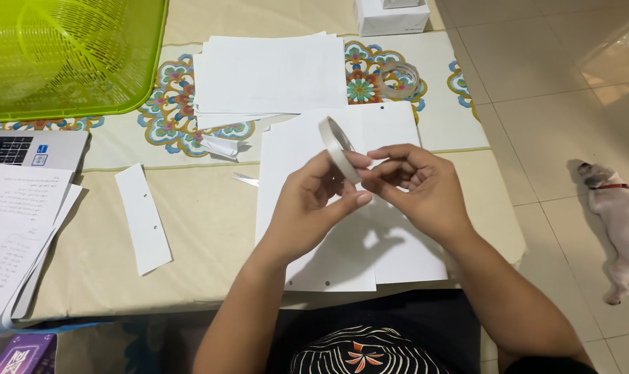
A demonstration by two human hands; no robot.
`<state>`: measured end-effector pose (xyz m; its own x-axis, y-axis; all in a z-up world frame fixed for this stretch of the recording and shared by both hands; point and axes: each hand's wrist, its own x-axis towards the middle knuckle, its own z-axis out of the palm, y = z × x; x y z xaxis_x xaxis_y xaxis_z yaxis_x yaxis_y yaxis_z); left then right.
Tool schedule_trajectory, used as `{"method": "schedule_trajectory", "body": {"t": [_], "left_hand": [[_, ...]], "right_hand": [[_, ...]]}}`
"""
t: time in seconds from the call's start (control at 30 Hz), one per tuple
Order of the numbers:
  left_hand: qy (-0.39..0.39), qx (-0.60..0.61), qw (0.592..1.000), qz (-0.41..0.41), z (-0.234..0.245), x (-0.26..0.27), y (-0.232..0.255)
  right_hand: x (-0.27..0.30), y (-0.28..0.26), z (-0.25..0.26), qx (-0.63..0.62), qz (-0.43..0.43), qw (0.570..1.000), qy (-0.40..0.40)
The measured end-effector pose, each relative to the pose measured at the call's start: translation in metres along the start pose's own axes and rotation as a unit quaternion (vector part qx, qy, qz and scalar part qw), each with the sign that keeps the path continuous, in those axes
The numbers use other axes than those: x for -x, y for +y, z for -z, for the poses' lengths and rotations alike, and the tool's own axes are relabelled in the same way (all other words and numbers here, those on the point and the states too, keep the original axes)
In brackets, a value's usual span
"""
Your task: The person tapes a white sheet to a brown cardboard piece, then stacks and aligns several printed sheets. They use scissors to cut tape and trim the edges of the stacked papers, preparing a paper bundle.
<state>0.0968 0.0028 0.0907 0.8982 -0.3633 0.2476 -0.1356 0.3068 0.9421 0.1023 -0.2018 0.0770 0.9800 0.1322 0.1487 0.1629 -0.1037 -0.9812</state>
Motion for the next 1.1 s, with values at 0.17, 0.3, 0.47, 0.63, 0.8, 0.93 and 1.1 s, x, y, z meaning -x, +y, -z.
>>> {"method": "schedule_trajectory", "body": {"t": [0.17, 0.3, 0.47, 0.63, 0.8, 0.93, 1.1], "left_hand": [[0.079, -0.224, 0.971, -0.039, -0.007, -0.01, -0.012], [0.086, -0.21, 0.973, -0.054, -0.008, -0.006, -0.026], [0.047, -0.213, 0.975, 0.04, 0.001, 0.008, -0.044], [-0.051, -0.207, 0.977, -0.028, 0.03, 0.001, -0.061], [-0.108, -0.073, 0.99, -0.048, 0.039, 0.005, -0.074], [-0.086, -0.138, 0.979, -0.125, 0.034, 0.013, -0.078], [-0.09, -0.302, 0.939, -0.141, 0.038, 0.015, -0.071]], "right_hand": [[0.002, 0.004, 0.003, -0.013, 0.013, 1.0, 0.008], [0.022, 0.015, -0.01, -0.084, -0.055, 0.995, 0.024], [0.025, 0.021, -0.001, -0.097, -0.111, 0.989, -0.015], [0.012, 0.021, 0.002, -0.063, -0.177, 0.982, -0.036], [-0.002, 0.02, 0.007, -0.053, -0.23, 0.971, -0.037], [-0.004, 0.021, 0.013, -0.075, -0.259, 0.961, -0.063], [-0.006, 0.02, 0.009, -0.08, -0.272, 0.956, -0.07]]}}
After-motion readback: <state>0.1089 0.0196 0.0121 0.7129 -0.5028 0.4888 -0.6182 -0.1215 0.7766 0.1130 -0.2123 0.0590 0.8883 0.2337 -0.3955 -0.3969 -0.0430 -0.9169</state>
